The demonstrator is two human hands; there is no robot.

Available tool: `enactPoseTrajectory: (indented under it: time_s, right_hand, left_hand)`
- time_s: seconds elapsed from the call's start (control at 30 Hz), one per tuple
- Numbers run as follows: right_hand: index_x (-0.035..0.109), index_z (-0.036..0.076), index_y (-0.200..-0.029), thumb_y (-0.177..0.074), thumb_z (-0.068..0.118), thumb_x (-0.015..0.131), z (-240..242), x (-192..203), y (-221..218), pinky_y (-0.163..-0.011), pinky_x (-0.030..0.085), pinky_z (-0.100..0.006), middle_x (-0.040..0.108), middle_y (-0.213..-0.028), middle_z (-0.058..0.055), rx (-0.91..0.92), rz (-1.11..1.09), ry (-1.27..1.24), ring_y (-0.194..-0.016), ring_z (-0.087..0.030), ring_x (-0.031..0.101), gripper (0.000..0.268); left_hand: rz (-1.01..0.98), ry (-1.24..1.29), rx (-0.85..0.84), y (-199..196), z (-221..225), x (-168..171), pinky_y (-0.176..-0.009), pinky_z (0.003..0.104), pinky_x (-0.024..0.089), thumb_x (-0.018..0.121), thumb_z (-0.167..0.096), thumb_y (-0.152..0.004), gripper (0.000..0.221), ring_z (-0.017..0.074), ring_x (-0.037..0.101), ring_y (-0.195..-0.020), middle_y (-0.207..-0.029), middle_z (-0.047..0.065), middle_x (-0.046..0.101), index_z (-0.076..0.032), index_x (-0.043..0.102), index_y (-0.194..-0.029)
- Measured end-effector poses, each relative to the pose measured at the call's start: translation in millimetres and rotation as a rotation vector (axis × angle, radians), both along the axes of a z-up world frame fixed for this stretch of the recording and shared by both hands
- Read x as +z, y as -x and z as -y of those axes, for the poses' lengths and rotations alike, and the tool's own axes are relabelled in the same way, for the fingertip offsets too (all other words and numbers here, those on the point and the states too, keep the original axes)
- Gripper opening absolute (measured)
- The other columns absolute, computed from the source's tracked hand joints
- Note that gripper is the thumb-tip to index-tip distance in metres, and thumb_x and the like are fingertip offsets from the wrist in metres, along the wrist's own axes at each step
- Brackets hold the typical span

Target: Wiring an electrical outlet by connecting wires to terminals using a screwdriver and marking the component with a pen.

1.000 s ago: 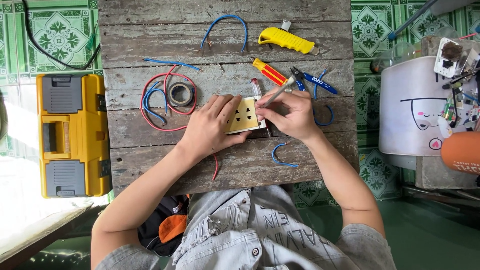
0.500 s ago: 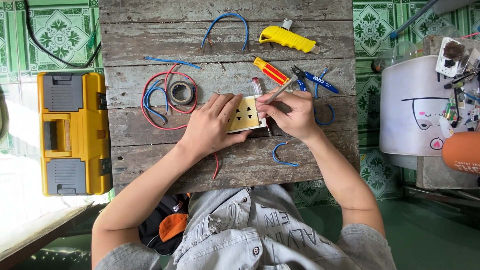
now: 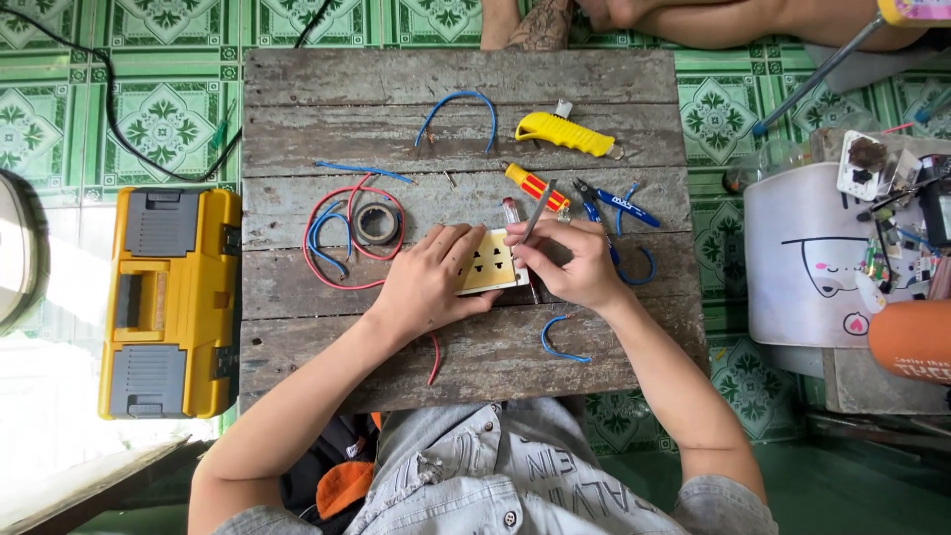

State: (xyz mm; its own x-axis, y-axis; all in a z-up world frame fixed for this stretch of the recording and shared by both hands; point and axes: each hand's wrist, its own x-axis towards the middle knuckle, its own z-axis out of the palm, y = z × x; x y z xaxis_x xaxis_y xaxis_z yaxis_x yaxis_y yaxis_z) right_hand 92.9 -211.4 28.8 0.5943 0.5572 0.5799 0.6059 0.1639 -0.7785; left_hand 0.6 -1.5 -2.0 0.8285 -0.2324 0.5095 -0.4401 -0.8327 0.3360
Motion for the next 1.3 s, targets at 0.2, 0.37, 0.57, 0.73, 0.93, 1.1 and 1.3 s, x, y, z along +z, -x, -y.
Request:
enactPoseTrajectory:
  time_s: [0.2, 0.37, 0.57, 0.73, 0.93, 1.1, 1.3]
  right_hand:
    - [0.076, -0.001, -0.095, -0.088, 0.001, 0.08, -3, 12, -1, -0.053, 0.058, -0.029, 0.078, -0.081, -0.013, -0.014, 0.06, 0.001, -0.059, -0.019, 0.075, 0.008]
    - [0.074, -0.007, -0.109, -0.093, -0.003, 0.073, 1, -13, -3, -0.054, 0.061, -0.029, 0.078, -0.086, -0.017, 0.036, -0.047, -0.041, -0.061, -0.02, 0.075, 0.017]
    - [0.073, -0.009, -0.107, -0.092, -0.003, 0.072, 1, -16, -4, -0.052, 0.063, -0.03, 0.077, -0.079, -0.017, 0.063, -0.107, -0.053, -0.059, -0.02, 0.075, 0.016]
    - [0.072, -0.011, -0.111, -0.098, -0.006, 0.061, 1, -17, -3, -0.053, 0.063, -0.032, 0.077, -0.084, -0.019, 0.052, -0.101, -0.043, -0.061, -0.022, 0.075, 0.018]
    - [0.073, -0.012, -0.105, -0.091, -0.006, 0.071, 0, -9, -1, -0.053, 0.063, -0.031, 0.076, -0.079, -0.018, 0.031, -0.118, -0.05, -0.059, -0.021, 0.075, 0.014]
    - [0.074, -0.01, -0.098, -0.087, -0.006, 0.077, 1, -9, -1, -0.051, 0.063, -0.029, 0.075, -0.073, -0.016, 0.022, -0.125, -0.042, -0.057, -0.018, 0.074, 0.012]
    - [0.074, -0.009, -0.102, -0.09, -0.006, 0.074, 1, -8, -1, -0.05, 0.061, -0.028, 0.075, -0.072, -0.016, 0.022, -0.125, -0.041, -0.055, -0.019, 0.073, 0.012]
  left_hand:
    - [0.016, 0.013, 0.008, -1, 1, -4, -0.073, 0.033, 0.061, 0.08, -0.05, -0.073, 0.071, 0.0248, 0.069, -0.1, -0.109, 0.01, 0.068, -0.005, 0.065, -0.126]
    - [0.016, 0.019, 0.013, -1, 3, 0, -0.073, 0.033, 0.061, 0.079, -0.05, -0.074, 0.07, 0.0246, 0.069, -0.099, -0.109, 0.009, 0.068, -0.005, 0.064, -0.126]
    - [0.017, -0.02, 0.035, 1, 2, -1, -0.07, 0.032, 0.06, 0.077, -0.051, -0.075, 0.068, 0.0229, 0.069, -0.099, -0.107, 0.007, 0.068, -0.006, 0.065, -0.125]
    - [0.021, -0.033, 0.049, 0, 2, -3, -0.068, 0.032, 0.06, 0.077, -0.053, -0.073, 0.069, 0.0222, 0.069, -0.099, -0.107, 0.007, 0.068, -0.007, 0.066, -0.124]
    - [0.02, -0.034, 0.041, 0, 2, -2, -0.066, 0.032, 0.06, 0.077, -0.053, -0.073, 0.07, 0.0222, 0.068, -0.099, -0.107, 0.007, 0.068, -0.007, 0.065, -0.125]
    - [0.017, -0.027, 0.043, 1, 2, -2, -0.066, 0.032, 0.06, 0.076, -0.053, -0.074, 0.07, 0.0224, 0.069, -0.099, -0.107, 0.007, 0.068, -0.007, 0.065, -0.125]
    - [0.012, -0.03, 0.038, 0, 2, -1, -0.066, 0.031, 0.059, 0.076, -0.054, -0.074, 0.07, 0.0223, 0.069, -0.098, -0.107, 0.007, 0.068, -0.007, 0.066, -0.125]
